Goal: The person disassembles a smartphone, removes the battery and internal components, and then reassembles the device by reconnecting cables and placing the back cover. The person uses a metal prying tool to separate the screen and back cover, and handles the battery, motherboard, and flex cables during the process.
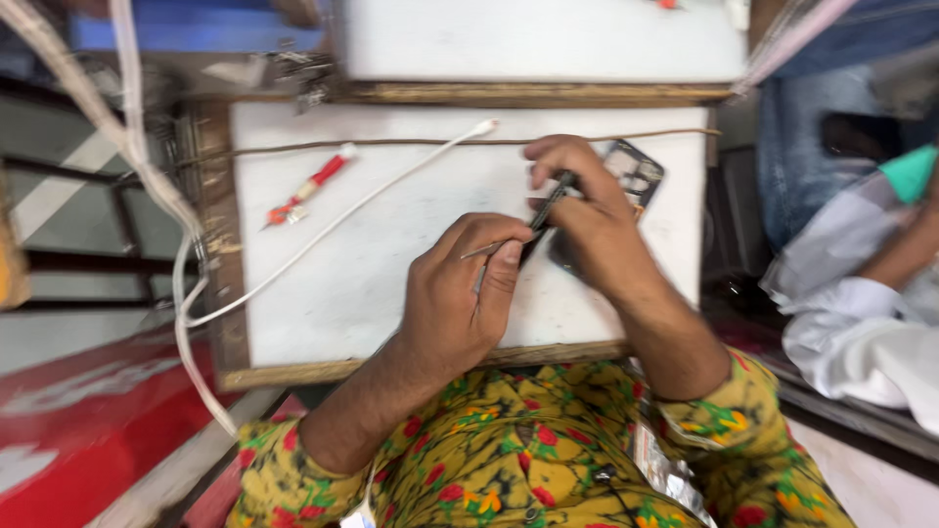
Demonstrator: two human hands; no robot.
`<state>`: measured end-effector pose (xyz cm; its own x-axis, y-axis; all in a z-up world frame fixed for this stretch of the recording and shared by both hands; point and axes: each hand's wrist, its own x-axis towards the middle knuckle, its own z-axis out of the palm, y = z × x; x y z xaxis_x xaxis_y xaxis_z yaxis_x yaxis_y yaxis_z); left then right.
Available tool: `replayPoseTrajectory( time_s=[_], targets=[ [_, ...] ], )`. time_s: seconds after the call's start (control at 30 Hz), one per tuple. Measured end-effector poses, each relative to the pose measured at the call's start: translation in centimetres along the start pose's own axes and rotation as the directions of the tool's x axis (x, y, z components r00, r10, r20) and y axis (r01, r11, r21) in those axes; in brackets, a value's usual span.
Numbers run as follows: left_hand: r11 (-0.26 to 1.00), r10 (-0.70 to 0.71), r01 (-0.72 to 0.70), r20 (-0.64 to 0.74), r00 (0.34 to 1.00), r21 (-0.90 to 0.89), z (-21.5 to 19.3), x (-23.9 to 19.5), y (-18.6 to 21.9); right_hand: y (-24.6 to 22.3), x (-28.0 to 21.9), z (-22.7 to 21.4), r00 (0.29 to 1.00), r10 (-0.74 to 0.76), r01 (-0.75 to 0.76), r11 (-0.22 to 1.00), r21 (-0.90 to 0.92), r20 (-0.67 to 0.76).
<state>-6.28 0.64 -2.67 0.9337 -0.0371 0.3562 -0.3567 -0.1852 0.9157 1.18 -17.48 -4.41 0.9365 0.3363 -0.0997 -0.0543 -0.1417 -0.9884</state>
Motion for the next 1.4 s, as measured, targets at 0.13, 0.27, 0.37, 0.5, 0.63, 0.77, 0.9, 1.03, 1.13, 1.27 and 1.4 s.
replayPoseTrajectory(
  time_s=[0.13, 0.27, 0.37, 0.5, 0.63, 0.77, 0.9, 1.03, 1.13, 1.27, 1.4],
  targets=[
    [0.975, -0.141, 0.147, -0.046, 0.989, 0.169, -3.3, 0.4, -1.9, -0.4, 0.0, -0.2, 0.994, 0.112, -0.111, 0.99, 0.091, -0.004],
    [0.78, -0.369, 0.26, 0.082, 0.926, 0.569, -7.2, 2.1, -4.9, -0.7, 0.6, 0.3, 0.994, 0.108, -0.109, 0.993, 0.042, 0.019],
    [0.62, -0.452, 0.305, 0.011, 0.892, 0.723, -7.9, 2.0, -5.3, -1.0, 1.4, 0.9, 0.997, 0.069, -0.066, 0.995, -0.073, 0.041],
    [0.688, -0.498, 0.435, -0.059, 0.865, 0.58, -6.1, 0.8, -4.3, -1.3, 2.4, 1.8, 0.997, 0.011, 0.004, 0.981, -0.193, 0.077],
    [0.908, -0.419, 0.406, 0.158, 0.894, 0.109, -3.6, 0.1, -4.2, -1.5, 3.1, 2.3, 0.991, 0.008, 0.024, 0.97, -0.243, 0.13],
    [0.883, -0.469, 0.457, 0.207, 0.859, 0.105, -3.0, 0.1, -5.5, -1.9, 3.6, 2.5, 0.989, 0.076, -0.034, 0.951, -0.307, 0.128],
    [0.919, -0.38, 0.395, 0.237, 0.894, -0.015, -2.7, -0.3, -6.6, -1.6, 4.1, 2.4, 0.987, 0.08, -0.034, 0.954, -0.298, 0.142],
    [0.918, -0.389, 0.396, 0.229, 0.892, 0.013, -2.7, -0.4, -7.0, -1.3, 4.3, 2.3, 0.979, 0.124, -0.065, 0.941, -0.332, 0.16],
    [0.935, -0.354, 0.347, 0.181, 0.918, 0.068, -2.5, -0.6, -6.8, -1.1, 4.5, 2.1, 0.973, 0.064, 0.012, 0.945, -0.326, 0.221],
    [0.949, -0.314, 0.304, 0.161, 0.936, 0.084, -2.2, -0.7, -6.8, -0.6, 4.9, 1.4, 0.952, 0.008, 0.069, 0.968, -0.241, 0.305],
    [0.955, -0.292, 0.276, 0.169, 0.942, 0.108, -2.1, -0.6, -6.7, -0.3, 5.0, 0.9, 0.937, 0.081, -0.023, 0.985, -0.172, 0.339]
  ],
)
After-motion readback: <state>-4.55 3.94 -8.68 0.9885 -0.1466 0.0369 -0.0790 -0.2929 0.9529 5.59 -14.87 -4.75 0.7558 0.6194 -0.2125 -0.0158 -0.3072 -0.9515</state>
